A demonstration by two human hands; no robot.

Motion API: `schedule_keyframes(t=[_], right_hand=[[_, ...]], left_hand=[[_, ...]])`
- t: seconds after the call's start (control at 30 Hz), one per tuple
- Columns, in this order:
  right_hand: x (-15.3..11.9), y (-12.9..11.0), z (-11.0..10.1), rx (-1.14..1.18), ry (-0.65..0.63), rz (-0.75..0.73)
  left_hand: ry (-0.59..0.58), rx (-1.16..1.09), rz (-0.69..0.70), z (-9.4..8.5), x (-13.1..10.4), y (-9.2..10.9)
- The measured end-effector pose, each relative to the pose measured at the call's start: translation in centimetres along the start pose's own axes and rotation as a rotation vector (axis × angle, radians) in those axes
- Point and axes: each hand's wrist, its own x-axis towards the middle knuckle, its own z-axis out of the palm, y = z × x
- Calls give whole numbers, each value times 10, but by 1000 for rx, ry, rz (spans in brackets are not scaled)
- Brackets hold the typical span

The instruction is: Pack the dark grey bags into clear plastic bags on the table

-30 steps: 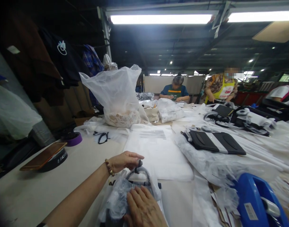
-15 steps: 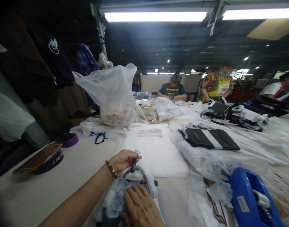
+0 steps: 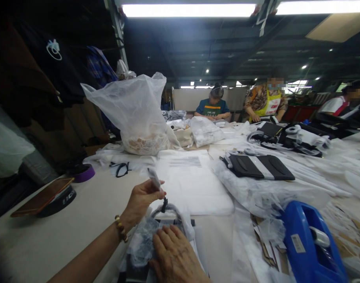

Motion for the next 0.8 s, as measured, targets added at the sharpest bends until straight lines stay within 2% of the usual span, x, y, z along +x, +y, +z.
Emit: schedule_keyframes(t=[0.17,0.27,0.4,0.5,0.57,0.63,0.8], right_hand=[[1,-1,-3,27,-62,25],[0,-1,-2,23,-62,27],[0,-3,0,33,-37,34],[1,-3,3,94,10,51],[0,-2,6,133,64,30],[-3,1,10,138,116,-23],[-8,4,11,116,128,-52]], left_hand=[[52,141,186,-2,6,-5],[29,184,293,0,4,-1],[-93,256,415,-3,-18,10],[-180,415,601,-9,-42,14],[-256,537,763,-12,-57,9],[-318,613,866,-14,-70,-1],[-401,734,936,-19,-87,-22]])
